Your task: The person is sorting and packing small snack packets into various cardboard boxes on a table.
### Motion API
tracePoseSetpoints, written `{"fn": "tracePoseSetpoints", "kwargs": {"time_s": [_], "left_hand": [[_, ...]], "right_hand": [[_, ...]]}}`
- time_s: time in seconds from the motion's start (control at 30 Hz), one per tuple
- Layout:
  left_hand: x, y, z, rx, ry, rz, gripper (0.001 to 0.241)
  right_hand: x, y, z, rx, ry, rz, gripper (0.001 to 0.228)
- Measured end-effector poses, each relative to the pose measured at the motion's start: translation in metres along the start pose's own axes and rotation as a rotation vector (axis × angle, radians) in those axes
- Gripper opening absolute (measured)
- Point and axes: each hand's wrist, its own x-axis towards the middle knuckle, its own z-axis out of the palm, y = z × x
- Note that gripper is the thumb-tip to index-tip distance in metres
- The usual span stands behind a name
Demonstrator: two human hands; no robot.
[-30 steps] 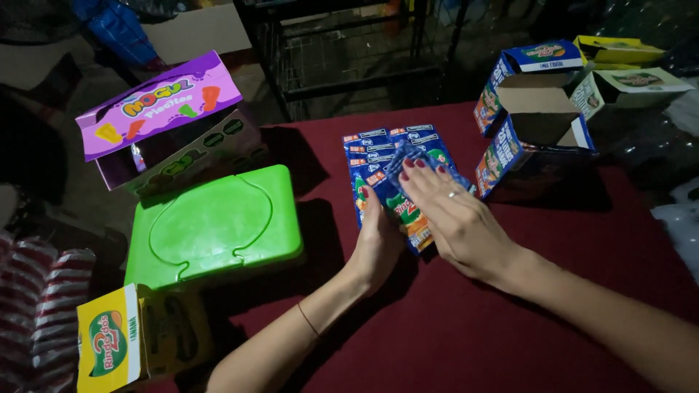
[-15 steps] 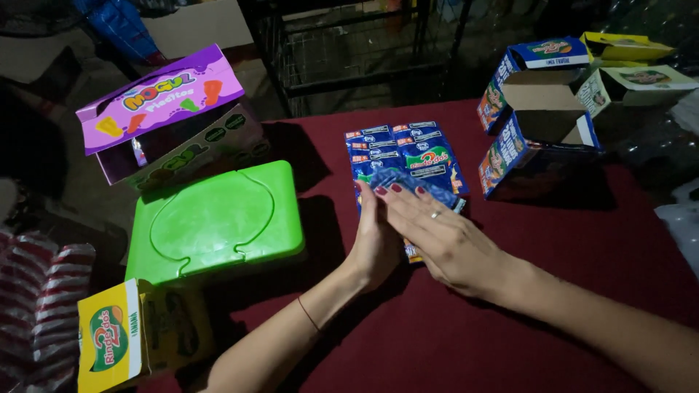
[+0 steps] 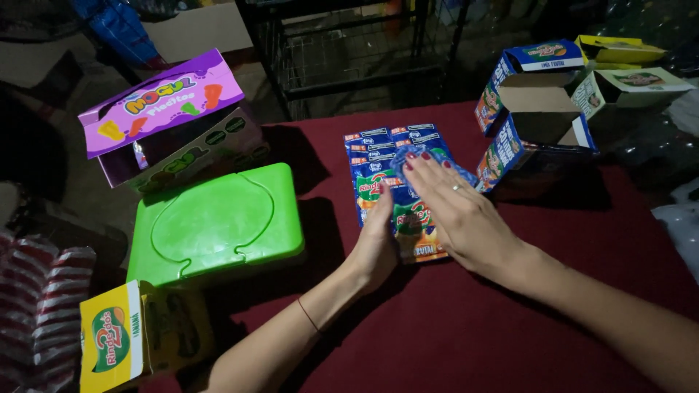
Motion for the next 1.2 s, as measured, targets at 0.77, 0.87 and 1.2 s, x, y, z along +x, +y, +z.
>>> {"fn": "tracePoseSetpoints", "kwargs": {"time_s": [0.77,0.87,1.2], "left_hand": [[0.003,-0.003,-0.01,0.037,0.095,0.035,0.031],[0.004,-0.007,-0.011,0.11,0.053,0.12,0.031],[-0.001,-0.009,-0.003,0.281,-0.049,0.161,0.032]], "right_hand": [[-0.004,0.023,0.0,1.066,0.041,0.646,0.026],[-0.002,0.016,-0.007,0.84,0.131,0.574,0.028],[-0.002,0.021,-0.023,1.18,0.377,0.602,0.013]]}}
